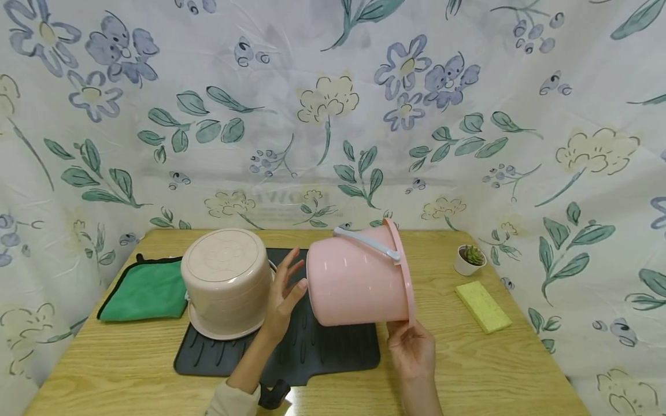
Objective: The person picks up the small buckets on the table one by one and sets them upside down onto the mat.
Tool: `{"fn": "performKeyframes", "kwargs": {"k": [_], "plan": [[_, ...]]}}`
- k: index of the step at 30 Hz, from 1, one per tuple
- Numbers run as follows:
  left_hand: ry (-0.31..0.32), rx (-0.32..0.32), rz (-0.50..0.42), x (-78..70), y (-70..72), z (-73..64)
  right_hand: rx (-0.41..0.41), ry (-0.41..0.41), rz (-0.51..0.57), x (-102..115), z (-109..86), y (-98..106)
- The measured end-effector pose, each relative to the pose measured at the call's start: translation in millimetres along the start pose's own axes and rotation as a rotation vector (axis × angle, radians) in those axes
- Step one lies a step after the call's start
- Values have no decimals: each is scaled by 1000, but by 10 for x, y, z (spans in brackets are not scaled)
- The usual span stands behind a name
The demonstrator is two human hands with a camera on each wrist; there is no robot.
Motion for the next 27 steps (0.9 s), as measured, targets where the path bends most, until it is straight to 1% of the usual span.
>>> {"fn": "performKeyframes", "kwargs": {"k": [4, 7, 15, 22, 27], "plan": [[14, 36, -23, 15, -5, 4, 26, -18, 0, -32, 0, 4], [11, 62, -38, 35, -4, 5, 36, -30, 14, -60, -5, 0], [-21, 111, -96, 71, -19, 11, 43, -51, 38, -128, -9, 10], [-80, 152, -175, 106, -34, 7, 32, -65, 27, -177, -2, 12], [-79, 167, -226, 119, -46, 8, 26, -75, 25, -213, -5, 30]]}}
Point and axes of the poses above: each hand's wrist, its own z-axis towards the middle knuckle, its own y-axis out of the back of the hand, x = y × z, the point moved 1 cm from there along z, towards the middle knuckle, and after that the axes turned 5 degrees about x, right-handed, at the moved point
